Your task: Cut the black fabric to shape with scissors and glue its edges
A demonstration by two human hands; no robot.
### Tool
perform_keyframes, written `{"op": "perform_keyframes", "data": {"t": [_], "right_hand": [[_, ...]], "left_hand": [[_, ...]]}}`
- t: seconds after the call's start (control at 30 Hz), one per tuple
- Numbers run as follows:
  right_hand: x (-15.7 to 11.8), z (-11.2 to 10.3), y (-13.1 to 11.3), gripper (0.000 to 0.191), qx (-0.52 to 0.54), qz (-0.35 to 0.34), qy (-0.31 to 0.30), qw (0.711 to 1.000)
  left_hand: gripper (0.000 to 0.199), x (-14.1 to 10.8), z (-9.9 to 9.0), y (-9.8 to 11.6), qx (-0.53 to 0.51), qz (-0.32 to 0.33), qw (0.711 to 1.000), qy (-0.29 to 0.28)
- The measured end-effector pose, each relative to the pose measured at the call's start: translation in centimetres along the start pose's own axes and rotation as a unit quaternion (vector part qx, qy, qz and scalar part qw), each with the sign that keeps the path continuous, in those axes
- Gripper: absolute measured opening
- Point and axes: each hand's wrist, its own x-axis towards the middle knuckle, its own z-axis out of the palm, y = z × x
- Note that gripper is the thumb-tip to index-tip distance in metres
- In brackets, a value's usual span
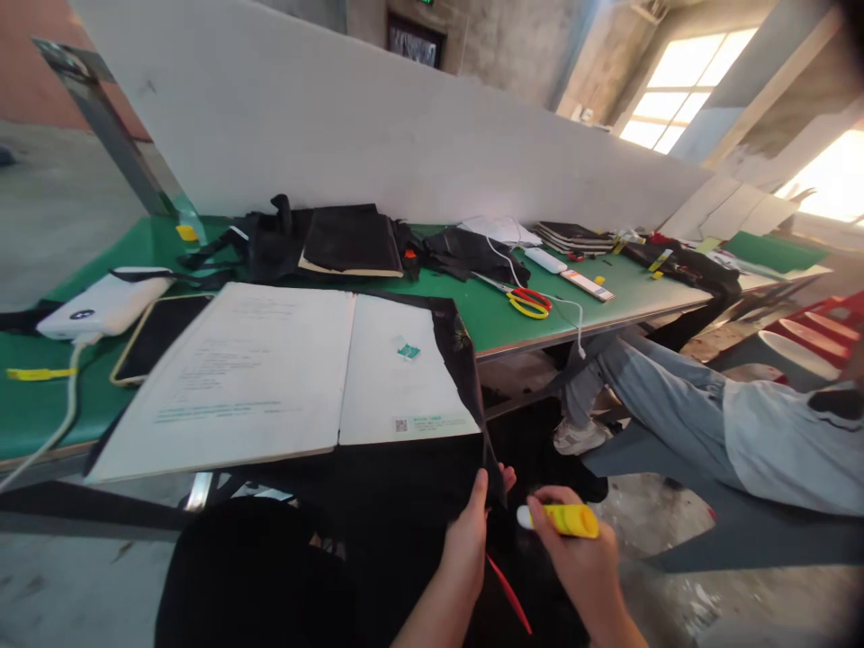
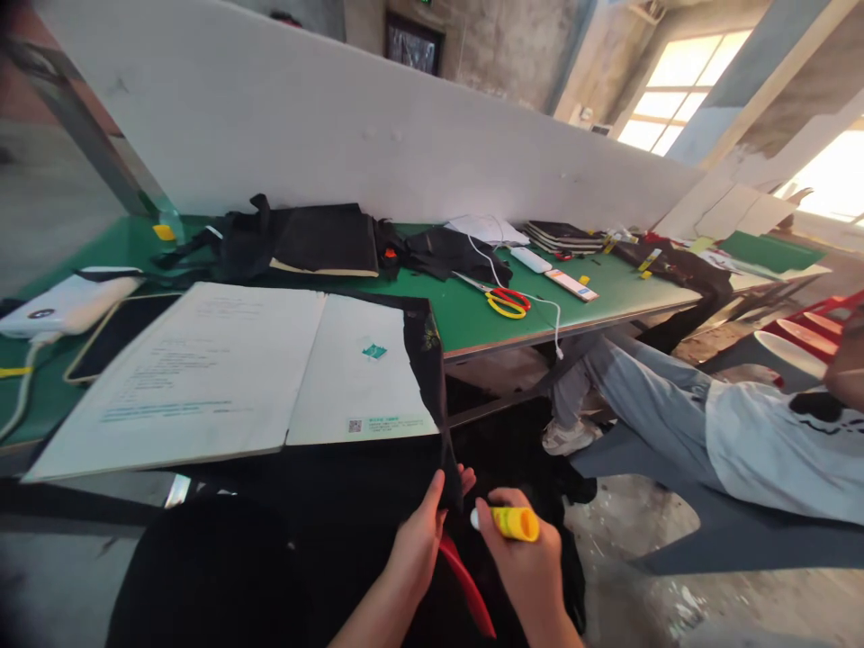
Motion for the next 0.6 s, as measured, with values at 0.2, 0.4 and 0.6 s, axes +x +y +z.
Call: {"op": "perform_keyframes", "data": {"t": [0.2,0.4,0.6], "right_hand": [[6.0,-3.0,-2.2,0.056,0.206,0.097,0.074,0.971],[13.7,-1.8,-4.9,0.053,0.340,0.052,0.061,0.937],[21.6,1.6,-4.8,0.053,0.354,-0.110,0.023,0.929]], "left_hand": [[0.047,-0.6,0.0,-0.9,0.090,0.055,0.994,0.015],[0.049,0.2,-0.5,-2.1,0.049,0.095,0.994,-0.027],[0.034,1.1,-1.0,-2.9,-0.081,0.088,0.993,-0.011]]}}
